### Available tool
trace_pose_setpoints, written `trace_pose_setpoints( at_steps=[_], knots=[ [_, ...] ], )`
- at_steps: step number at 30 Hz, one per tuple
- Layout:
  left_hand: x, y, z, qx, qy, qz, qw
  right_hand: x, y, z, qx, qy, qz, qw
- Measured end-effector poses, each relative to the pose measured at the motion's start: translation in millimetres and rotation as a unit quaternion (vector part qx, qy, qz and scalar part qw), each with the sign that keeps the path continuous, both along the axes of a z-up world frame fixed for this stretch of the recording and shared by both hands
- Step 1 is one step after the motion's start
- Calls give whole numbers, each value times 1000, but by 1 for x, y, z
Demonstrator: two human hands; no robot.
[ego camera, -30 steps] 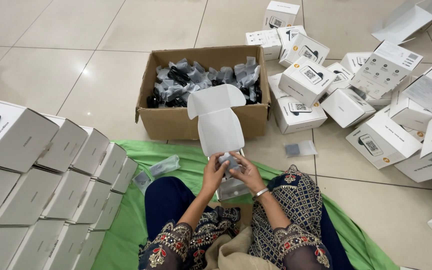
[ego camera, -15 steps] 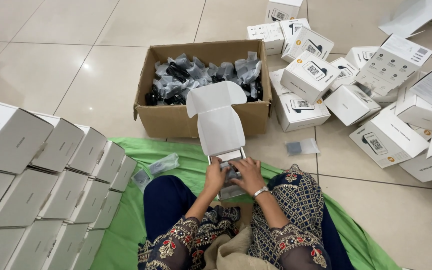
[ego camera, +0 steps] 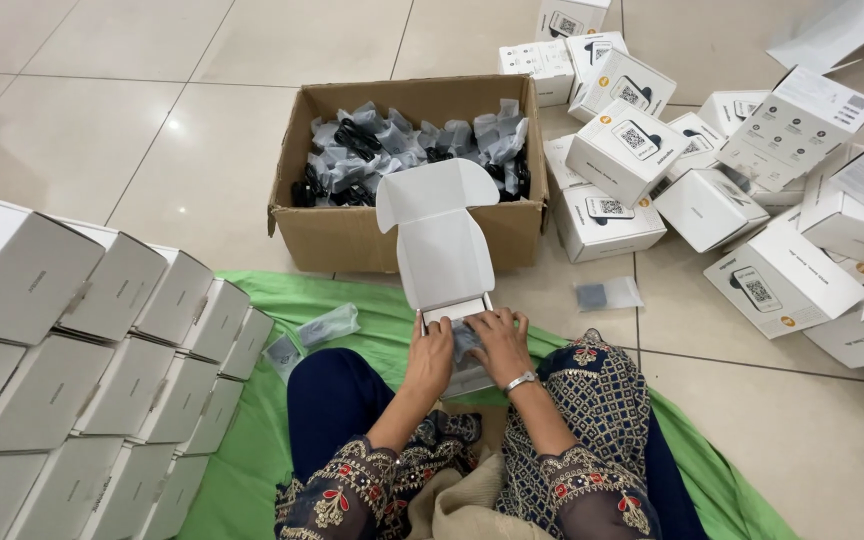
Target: The person unboxes electronic devices, re-boxes them into smaller white boxes, and stacks the boxes.
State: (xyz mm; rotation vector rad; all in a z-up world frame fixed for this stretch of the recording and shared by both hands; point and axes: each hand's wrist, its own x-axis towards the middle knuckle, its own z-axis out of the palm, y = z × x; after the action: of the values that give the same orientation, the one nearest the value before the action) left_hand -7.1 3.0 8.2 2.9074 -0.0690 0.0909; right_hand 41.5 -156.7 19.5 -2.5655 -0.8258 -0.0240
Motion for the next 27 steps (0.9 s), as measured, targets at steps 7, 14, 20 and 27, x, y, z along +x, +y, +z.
trace_pose_setpoints(
  at_steps=[7,14,20,27],
  knots=[
    [1,0,-15,-37,-35,-1,999,5,2,0,7,-5,6,1000],
    [-3,9,-9,18,-45,-6,999,6,8,6,-13,5,-2,1000],
    [5,2,-14,92,-7,-48,995,6,9,6,-32,1,-10,999],
    [0,5,-17,-81,-16,-4,997,7,10,4,-20,-4,-28,999]
  ],
)
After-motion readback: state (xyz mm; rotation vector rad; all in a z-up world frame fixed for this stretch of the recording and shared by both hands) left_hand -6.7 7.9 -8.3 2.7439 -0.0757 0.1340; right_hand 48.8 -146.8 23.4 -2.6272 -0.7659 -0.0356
